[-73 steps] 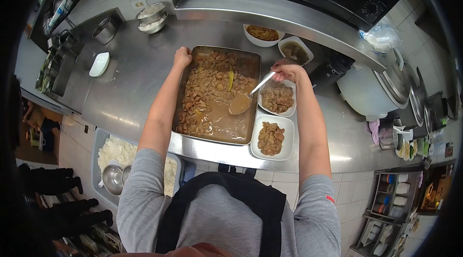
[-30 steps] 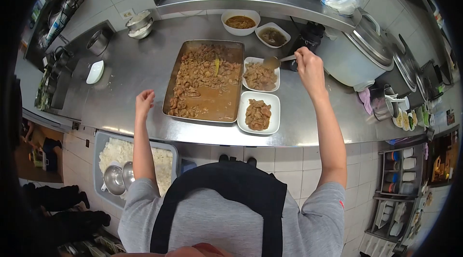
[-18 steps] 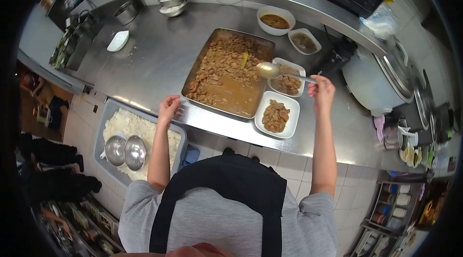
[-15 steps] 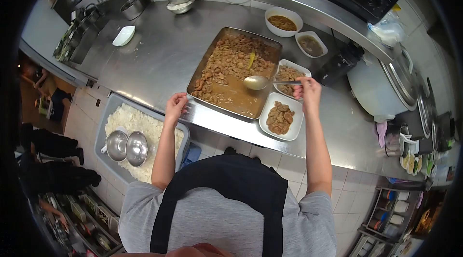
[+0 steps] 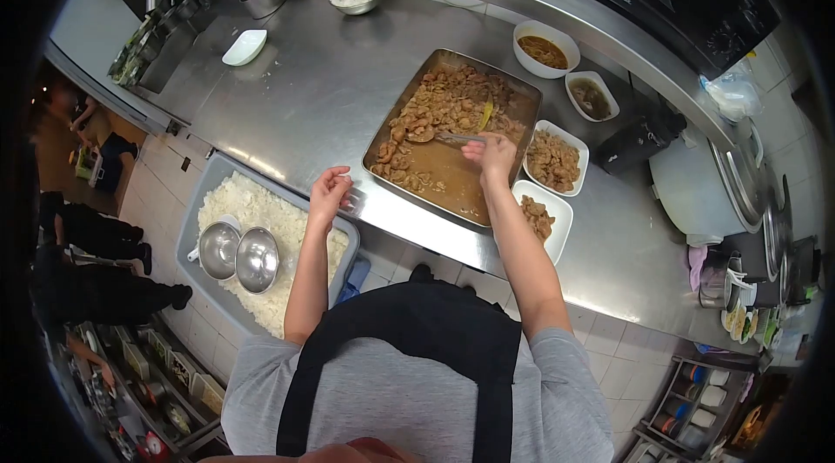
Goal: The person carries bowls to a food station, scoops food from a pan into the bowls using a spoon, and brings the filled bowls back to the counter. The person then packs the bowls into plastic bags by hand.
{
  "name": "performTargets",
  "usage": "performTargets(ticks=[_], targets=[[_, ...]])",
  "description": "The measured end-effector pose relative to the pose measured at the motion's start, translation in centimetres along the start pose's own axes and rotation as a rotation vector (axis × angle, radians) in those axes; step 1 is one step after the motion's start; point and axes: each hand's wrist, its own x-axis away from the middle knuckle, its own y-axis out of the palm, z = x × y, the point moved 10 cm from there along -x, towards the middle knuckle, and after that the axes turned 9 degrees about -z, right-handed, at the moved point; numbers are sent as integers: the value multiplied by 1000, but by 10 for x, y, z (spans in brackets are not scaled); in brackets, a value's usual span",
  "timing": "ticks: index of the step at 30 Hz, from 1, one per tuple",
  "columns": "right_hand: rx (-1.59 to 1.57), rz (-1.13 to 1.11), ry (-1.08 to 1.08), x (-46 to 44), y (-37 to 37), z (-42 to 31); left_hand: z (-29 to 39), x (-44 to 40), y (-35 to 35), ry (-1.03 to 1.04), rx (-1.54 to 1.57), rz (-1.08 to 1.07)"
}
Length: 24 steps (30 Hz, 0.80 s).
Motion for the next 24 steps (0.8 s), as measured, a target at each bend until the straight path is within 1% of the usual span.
performTargets(ticks=[3, 9, 16, 20, 22, 24], targets=[[-52, -32, -14, 5, -11, 7, -5, 2, -10, 15, 10, 6], [-69, -43, -34, 35, -32, -7, -10, 7, -19, 3, -43, -3], [-98, -12, -73, 58, -49, -39, -9, 1, 1, -5, -45, -46], [-133, 36, -132, 65, -80, -55, -12, -1, 12, -8, -51, -85], [-128, 80, -163, 74, -103, -67, -11, 1, 14, -25, -72, -72], [-120, 163, -240, 83, -136, -84, -10, 3, 17, -25, -76, -82]])
